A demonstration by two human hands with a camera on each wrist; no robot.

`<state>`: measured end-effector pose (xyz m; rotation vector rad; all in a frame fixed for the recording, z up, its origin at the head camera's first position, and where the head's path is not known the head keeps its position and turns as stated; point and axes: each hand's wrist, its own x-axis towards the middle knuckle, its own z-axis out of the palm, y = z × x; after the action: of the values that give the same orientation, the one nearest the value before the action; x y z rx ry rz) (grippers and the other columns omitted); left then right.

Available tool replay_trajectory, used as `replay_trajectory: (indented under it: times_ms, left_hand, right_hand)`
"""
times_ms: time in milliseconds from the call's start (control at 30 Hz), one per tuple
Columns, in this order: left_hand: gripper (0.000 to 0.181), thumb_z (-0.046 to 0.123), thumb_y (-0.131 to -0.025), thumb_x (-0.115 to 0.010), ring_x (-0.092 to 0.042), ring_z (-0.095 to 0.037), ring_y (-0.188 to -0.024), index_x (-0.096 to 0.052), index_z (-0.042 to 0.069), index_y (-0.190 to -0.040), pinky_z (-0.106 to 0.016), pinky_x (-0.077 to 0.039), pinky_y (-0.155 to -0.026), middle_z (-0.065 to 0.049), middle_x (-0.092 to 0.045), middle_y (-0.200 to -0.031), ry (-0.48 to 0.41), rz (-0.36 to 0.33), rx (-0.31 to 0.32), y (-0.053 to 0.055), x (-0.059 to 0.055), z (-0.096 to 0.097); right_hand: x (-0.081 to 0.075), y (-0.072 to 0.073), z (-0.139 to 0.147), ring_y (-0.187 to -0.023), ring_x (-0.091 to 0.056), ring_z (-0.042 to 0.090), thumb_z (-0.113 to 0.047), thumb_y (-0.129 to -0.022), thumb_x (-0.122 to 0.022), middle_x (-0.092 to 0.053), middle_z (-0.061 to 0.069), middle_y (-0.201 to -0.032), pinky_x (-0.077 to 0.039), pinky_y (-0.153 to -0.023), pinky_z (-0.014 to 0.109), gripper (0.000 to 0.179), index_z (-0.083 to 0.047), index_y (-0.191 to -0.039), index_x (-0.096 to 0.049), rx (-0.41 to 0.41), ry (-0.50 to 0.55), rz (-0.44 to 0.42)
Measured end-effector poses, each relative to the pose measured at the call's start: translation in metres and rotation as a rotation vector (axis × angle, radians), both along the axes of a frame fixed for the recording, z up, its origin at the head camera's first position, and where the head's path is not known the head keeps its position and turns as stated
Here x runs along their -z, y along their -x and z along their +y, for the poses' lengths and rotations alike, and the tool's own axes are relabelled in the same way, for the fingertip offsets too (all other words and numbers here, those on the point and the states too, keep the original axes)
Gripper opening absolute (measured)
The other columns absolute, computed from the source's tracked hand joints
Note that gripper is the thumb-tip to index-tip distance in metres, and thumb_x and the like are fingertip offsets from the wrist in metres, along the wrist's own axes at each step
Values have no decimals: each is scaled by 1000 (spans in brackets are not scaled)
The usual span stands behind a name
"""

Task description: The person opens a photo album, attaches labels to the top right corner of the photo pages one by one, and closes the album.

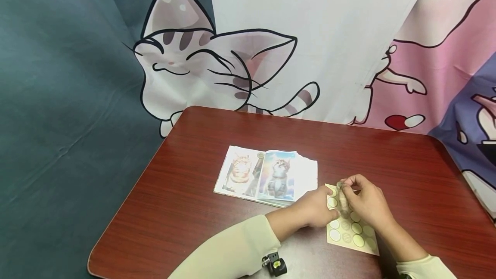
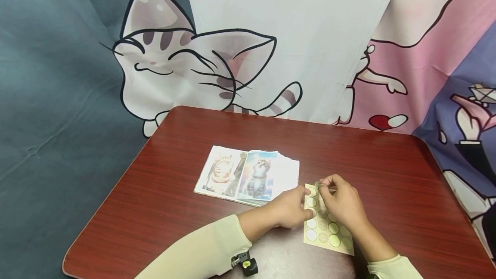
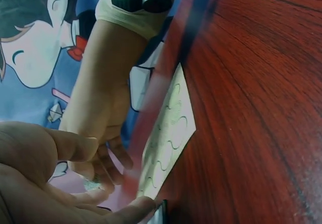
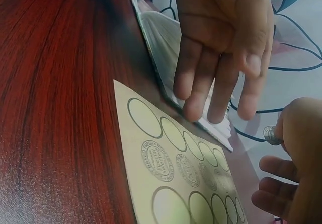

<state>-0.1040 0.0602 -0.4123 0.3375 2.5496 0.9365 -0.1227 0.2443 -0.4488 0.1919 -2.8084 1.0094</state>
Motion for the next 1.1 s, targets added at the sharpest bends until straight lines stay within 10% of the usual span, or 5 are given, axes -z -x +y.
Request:
replay_trajectory:
  times_ms: [200,333,600,1100]
  left_hand:
    - [50,34,-97,-69,-60,1,-75,-55,20,-142,-19,-49,-68,9,-70,-85,-11,95,203,-7,-7,-16]
    - [47,34,-100,-64,-54,5,-74,-55,18,-143,-13,-46,-76,15,-57,-76,0,290,342,-14,-12,-32]
    - [47,42,-105,-55,-39,-13,-144,-55,20,-146,-26,-22,-120,4,-52,-151,130,637,477,-24,-13,-72]
    - [77,58,-105,-43,-5,-27,-156,-18,18,-166,-46,-10,-124,-10,-12,-170,295,425,492,-24,1,-131]
  right_hand:
    - [2,0,1,-78,-69,14,-19,-99,-62,-76,8,-107,-51,-62,29,8,-16,-91,-62,9,14,21]
    - [2,-1,1,-79,-71,18,-23,-101,-62,-76,11,-106,-52,-64,33,11,-14,-95,-64,6,26,15]
    - [1,-3,0,-82,-72,25,-25,-101,-64,-76,13,-105,-51,-65,37,12,-14,-96,-65,15,23,8]
    - [-1,-2,-4,-83,-72,22,-26,-100,-66,-77,9,-105,-51,-65,34,11,-15,-96,-66,14,28,19]
